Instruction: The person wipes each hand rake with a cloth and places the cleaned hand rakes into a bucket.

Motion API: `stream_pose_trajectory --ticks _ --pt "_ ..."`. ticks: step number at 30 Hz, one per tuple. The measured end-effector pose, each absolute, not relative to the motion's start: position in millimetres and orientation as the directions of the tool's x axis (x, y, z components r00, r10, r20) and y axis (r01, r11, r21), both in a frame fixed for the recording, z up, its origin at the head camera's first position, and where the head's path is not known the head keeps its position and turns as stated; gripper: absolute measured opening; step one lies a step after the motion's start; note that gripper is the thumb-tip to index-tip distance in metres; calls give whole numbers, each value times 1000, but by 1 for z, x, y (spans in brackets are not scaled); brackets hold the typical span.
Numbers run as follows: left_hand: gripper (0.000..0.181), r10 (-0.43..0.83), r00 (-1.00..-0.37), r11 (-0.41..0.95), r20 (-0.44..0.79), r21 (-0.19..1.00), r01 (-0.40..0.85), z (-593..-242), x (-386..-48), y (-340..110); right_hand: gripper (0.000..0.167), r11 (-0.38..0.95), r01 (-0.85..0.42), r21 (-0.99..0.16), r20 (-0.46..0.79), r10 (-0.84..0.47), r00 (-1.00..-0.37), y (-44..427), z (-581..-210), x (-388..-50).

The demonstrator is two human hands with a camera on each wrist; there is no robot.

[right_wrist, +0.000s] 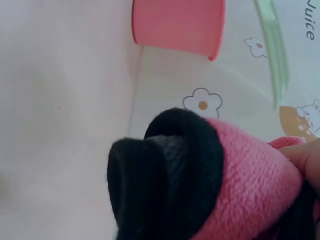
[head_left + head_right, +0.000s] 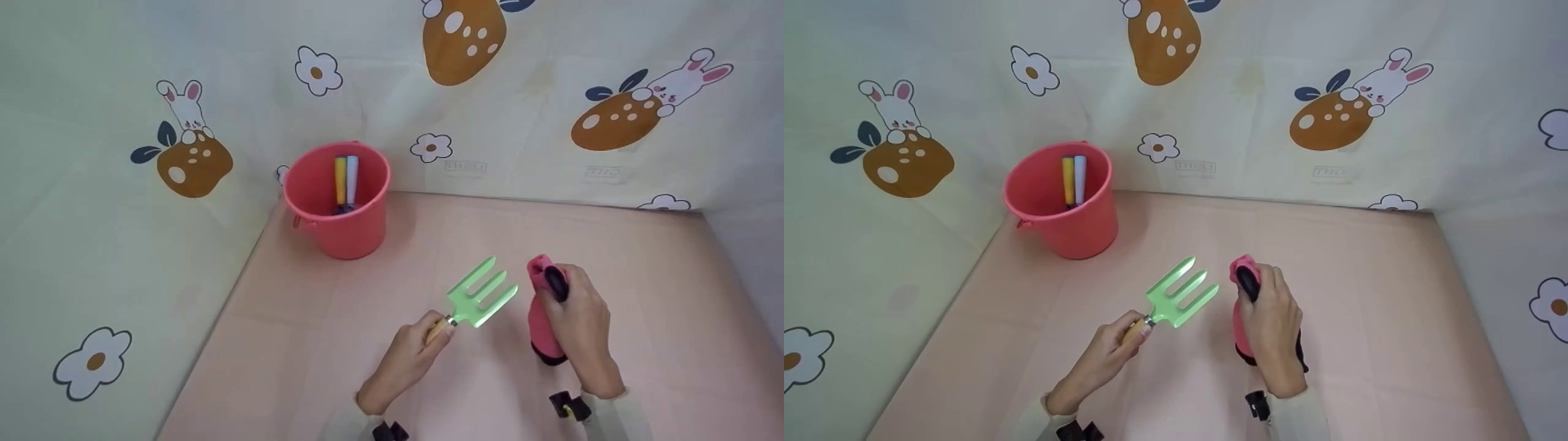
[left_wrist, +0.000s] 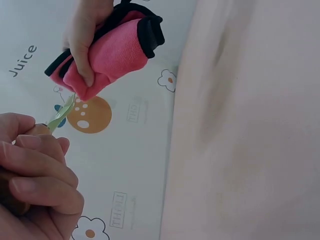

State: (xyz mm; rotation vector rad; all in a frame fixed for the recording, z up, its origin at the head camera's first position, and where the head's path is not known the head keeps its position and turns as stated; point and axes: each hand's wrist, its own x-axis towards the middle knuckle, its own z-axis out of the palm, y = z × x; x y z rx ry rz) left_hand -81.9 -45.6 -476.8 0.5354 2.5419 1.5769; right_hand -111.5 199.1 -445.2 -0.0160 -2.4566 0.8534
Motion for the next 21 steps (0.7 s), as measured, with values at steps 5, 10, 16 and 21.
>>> stream_pose_trajectory --ticks 5,10,16,21 --pt "28 344 -935 411 82 882 229 -475 -83 -42 30 753 -244 -611 507 136 -851 192 -437 -105" --pt "30 331 -942 426 59 881 205 -476 -85 -40 31 743 -316 -590 543 76 -837 178 -429 -97" --pt "30 315 -946 437 72 874 212 -477 -86 -39 34 727 -420 -543 571 -47 -820 157 -429 -88" --pt "28 319 -941 435 118 863 255 -478 -85 -37 36 713 -483 -509 546 -166 -821 140 -437 -85"
